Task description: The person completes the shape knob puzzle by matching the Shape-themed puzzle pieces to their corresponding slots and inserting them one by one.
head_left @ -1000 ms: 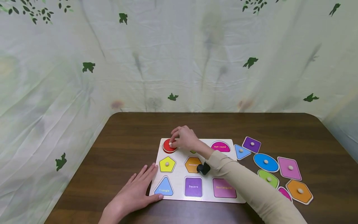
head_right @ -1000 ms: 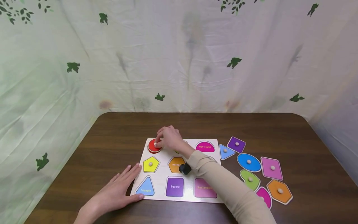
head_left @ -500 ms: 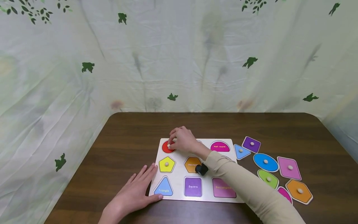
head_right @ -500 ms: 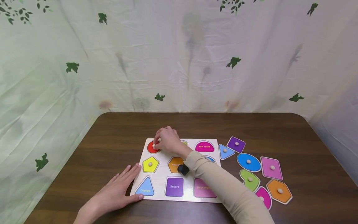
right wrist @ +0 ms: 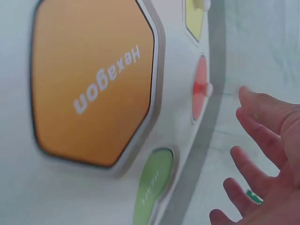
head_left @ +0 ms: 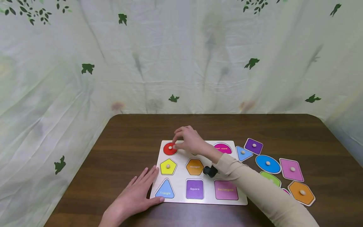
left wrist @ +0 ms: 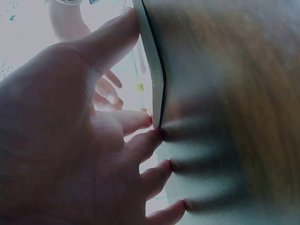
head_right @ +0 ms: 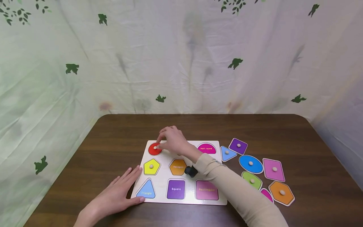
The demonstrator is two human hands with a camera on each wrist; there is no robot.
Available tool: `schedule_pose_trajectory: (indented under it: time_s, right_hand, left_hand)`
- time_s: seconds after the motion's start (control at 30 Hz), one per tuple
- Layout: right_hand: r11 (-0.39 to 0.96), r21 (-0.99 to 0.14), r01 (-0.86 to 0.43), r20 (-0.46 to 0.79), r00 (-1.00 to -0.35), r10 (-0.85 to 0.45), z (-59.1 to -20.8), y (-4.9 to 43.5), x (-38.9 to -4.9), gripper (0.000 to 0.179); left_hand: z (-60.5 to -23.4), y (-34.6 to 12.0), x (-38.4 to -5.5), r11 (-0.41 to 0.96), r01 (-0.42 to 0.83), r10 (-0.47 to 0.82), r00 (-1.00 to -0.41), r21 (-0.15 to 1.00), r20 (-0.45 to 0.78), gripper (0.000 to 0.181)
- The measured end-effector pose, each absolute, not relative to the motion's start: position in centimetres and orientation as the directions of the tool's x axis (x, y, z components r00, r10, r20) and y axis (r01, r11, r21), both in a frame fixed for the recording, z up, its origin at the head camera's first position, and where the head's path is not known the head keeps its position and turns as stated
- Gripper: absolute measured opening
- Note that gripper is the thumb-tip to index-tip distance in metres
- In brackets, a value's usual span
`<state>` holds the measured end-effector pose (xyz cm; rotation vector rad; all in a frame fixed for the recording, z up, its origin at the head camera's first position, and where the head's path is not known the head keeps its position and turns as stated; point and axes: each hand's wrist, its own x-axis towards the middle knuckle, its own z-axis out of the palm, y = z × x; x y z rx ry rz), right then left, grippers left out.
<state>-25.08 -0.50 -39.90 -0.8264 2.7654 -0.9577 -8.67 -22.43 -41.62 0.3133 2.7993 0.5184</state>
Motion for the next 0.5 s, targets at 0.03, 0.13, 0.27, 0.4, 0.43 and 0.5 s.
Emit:
schedule_pose_trajectory:
  time_s: [0.03, 0.13, 0.27, 0.4, 0.43, 0.5]
  right_hand:
    - [0.651, -0.603, -0.461, 0.083, -0.848, -0.524, -39.8, -0.2, -25.0, 0.016]
    - [0.641, -0.614, -0.462, 0.091, -0.847, -0.523, -39.5, 0.7, -24.6, 0.015]
    - [0.623, -0.624, -0.472, 0.11, -0.842, -0.527, -39.0, 2.0, -24.2, 0.014]
    - [0.612, -0.635, -0.471, 0.126, -0.845, -0.52, -38.5, 3.3, -23.9, 0.015]
    - [0.611, -0.638, -0.469, 0.127, -0.847, -0.516, -38.4, 3.7, -23.8, 0.016]
    - [0.611, -0.642, -0.463, 0.13, -0.852, -0.508, -38.2, 4.4, -23.7, 0.016]
  left_hand:
    - [-41.6, -22.4, -8.7, 0.913, 0.16, 0.259, -0.938, 0.376, -0.231, 0.103]
    - [-41.7, -22.4, -8.7, 0.914, 0.154, 0.255, -0.937, 0.375, -0.237, 0.103]
    - [-41.7, -22.4, -8.7, 0.916, 0.149, 0.251, -0.936, 0.373, -0.245, 0.103]
    - [-41.7, -22.4, -8.6, 0.914, 0.154, 0.255, -0.937, 0.375, -0.237, 0.103]
    - [-41.7, -22.4, -8.6, 0.913, 0.157, 0.256, -0.938, 0.376, -0.233, 0.102]
    - [-41.7, -22.4, -8.6, 0.912, 0.161, 0.259, -0.939, 0.377, -0.227, 0.102]
